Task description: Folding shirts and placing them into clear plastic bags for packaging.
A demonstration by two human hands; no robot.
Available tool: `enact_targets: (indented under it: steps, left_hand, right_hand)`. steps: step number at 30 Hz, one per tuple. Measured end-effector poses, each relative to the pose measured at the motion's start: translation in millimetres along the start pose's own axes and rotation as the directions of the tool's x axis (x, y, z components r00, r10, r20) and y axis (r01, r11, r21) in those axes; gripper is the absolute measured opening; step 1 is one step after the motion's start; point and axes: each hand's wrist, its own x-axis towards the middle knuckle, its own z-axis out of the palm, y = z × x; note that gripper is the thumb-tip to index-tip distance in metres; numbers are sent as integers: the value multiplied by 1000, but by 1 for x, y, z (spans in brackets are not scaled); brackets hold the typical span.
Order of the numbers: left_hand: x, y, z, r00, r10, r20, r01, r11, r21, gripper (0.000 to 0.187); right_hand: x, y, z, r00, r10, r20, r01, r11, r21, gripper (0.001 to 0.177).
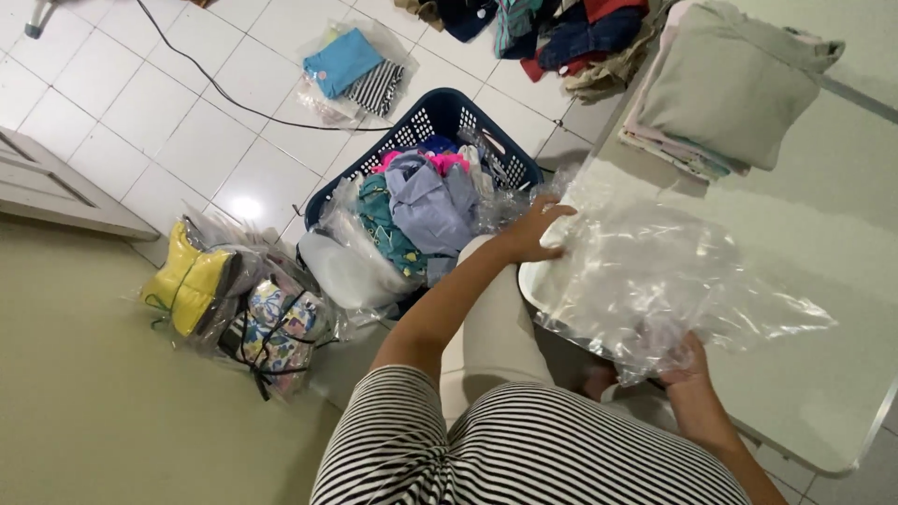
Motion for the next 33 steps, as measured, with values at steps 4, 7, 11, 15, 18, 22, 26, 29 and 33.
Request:
enact_targets:
  steps: [4, 7, 11, 15, 18, 22, 26, 29, 33]
  left_hand:
    - [64, -89, 50, 876, 372, -308, -395, 919, -14, 52]
    - [65, -105, 28, 958, 6, -287, -287, 10, -958, 45]
    - [73, -113, -42, 703, -229, -674, -461, 575, -676, 10]
    - [52, -36, -122, 302, 41, -952, 2, 999, 43, 33]
    - [49, -2, -162, 300, 211, -930, -22, 977, 214, 46]
    - [88, -66, -138, 414, 482, -772, 179, 788, 589, 11]
    - [122, -156, -55, 853, 86, -515, 331, 674, 660, 24]
    - [128, -201, -2, 875, -306, -375, 469, 732, 494, 30]
    - [119, -208, 27, 790, -568, -231, 607, 778, 160, 58]
  right_hand:
    - [4, -10, -37, 999, -22, 26, 21, 999, 42, 26]
    - [7, -20, -70, 998, -33, 53, 29, 997, 77, 31]
    - [18, -33, -109, 993, -58, 106, 44, 990, 134, 39]
    - [19, -40, -143, 985, -81, 153, 52, 981, 186, 48]
    - [29, -41, -150, 977, -106, 186, 63, 972, 226, 53]
    - [16, -39, -154, 998, -36, 51, 30, 993, 111, 53]
    - [6, -43, -143, 994, -81, -69, 82, 997, 13, 38]
    - [-20, -43, -139, 973, -207, -103, 169, 940, -295, 35]
    - [-46, -51, -139, 829, -501, 248, 255, -56, -965, 43]
